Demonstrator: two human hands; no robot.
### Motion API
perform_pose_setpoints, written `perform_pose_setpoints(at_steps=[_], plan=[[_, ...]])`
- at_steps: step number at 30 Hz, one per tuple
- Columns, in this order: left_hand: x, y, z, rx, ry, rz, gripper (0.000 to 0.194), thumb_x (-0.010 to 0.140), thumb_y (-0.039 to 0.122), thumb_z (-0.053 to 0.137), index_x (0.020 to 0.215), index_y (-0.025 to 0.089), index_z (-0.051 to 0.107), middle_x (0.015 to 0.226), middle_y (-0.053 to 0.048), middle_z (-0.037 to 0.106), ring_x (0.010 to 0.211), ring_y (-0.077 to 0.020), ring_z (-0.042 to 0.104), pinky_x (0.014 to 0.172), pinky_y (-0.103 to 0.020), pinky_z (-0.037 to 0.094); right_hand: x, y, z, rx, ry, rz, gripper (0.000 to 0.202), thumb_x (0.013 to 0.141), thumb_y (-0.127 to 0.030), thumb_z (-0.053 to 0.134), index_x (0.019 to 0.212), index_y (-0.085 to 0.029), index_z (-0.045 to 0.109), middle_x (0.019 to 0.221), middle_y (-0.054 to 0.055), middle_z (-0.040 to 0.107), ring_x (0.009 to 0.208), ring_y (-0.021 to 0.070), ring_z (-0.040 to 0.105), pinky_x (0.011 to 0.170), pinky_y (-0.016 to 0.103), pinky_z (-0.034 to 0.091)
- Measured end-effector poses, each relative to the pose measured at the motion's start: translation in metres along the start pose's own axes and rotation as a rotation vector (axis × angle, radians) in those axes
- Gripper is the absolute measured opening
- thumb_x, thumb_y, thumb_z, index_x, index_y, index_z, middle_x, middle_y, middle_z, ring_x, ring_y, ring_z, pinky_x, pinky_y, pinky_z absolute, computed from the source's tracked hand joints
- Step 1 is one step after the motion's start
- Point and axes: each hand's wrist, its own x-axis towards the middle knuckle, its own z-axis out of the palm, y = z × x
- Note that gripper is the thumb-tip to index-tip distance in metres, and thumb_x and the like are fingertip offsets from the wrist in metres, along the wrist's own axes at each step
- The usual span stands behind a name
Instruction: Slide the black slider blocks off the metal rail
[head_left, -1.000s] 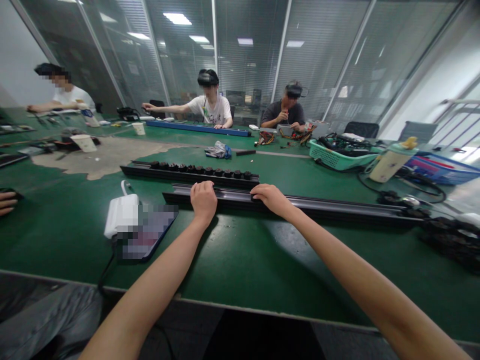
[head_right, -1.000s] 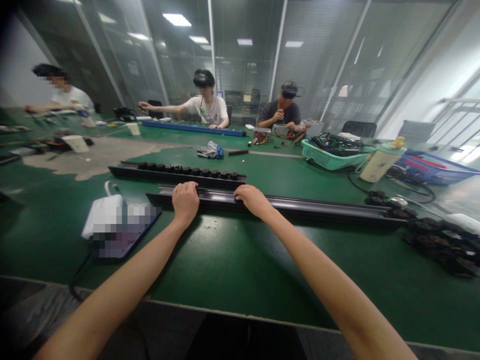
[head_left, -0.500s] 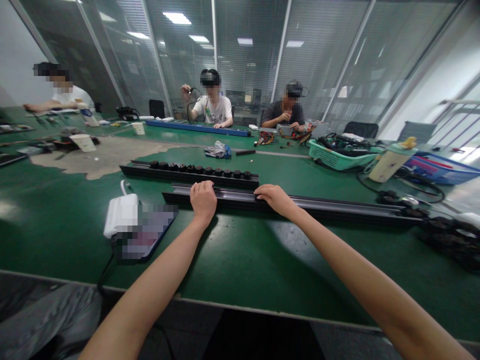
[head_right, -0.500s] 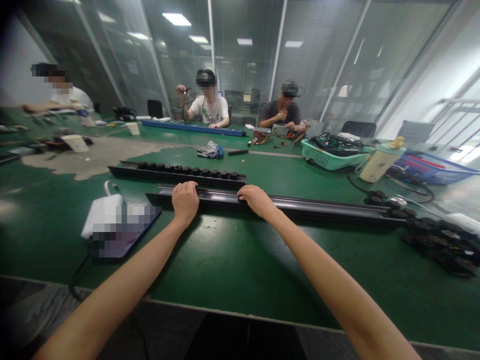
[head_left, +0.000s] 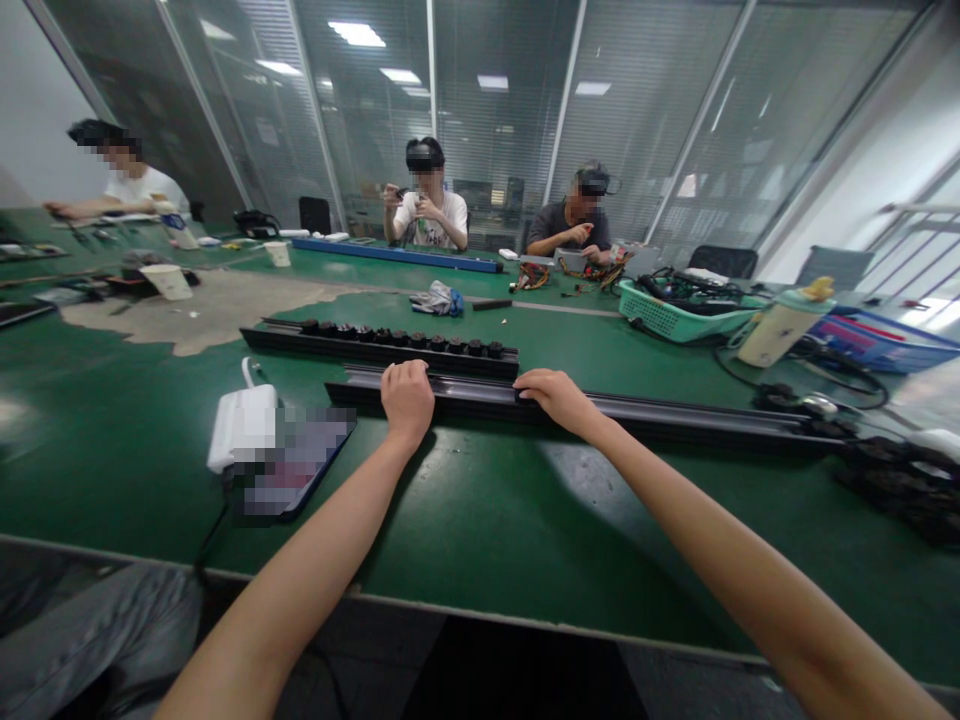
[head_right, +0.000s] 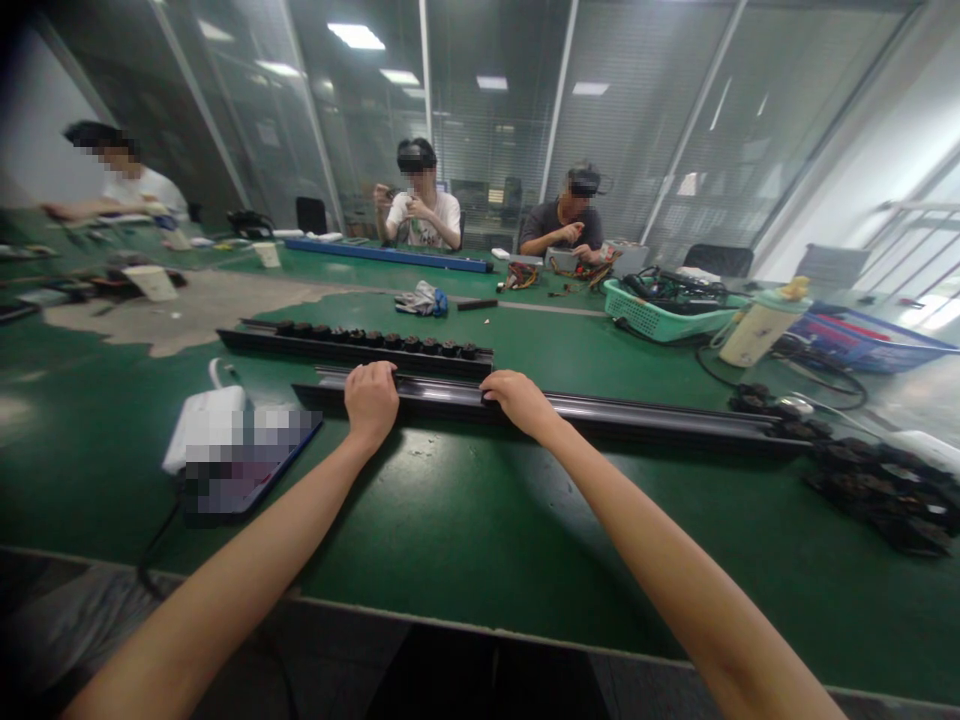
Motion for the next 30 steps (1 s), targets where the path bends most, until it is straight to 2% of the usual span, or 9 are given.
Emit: perform_pose_setpoints(at_steps=[14, 30], plan=[[0.000, -0.003, 0.003, 0.051, -0.001, 0.016, 0.042, 0.106, 0.019, 0.032, 0.118, 0.013, 0.072, 0.112, -0.019, 0.078, 0.113, -0.0348, 0.068, 0.118, -0.048, 0.041, -0.010, 0.006, -0.004, 0.031, 0.048, 0.015, 0.026, 0.094, -0.008, 0.067, 0.105, -0.022, 0.086, 0.114, 0.010, 0.084, 0.112, 0.0254, 0.078, 0.108, 0.042, 0.058], [-0.001, -0.002, 0.001, 0.035, -0.010, 0.003, 0.039, 0.105, 0.017, 0.035, 0.117, 0.014, 0.072, 0.111, -0.019, 0.077, 0.113, -0.0354, 0.067, 0.112, -0.047, 0.043, -0.019, 0.021, -0.010, 0.067, 0.078, -0.015, 0.024, 0.092, -0.010, 0.069, 0.102, -0.025, 0.086, 0.111, 0.007, 0.085, 0.109, 0.0259, 0.079, 0.105, 0.042, 0.061]])
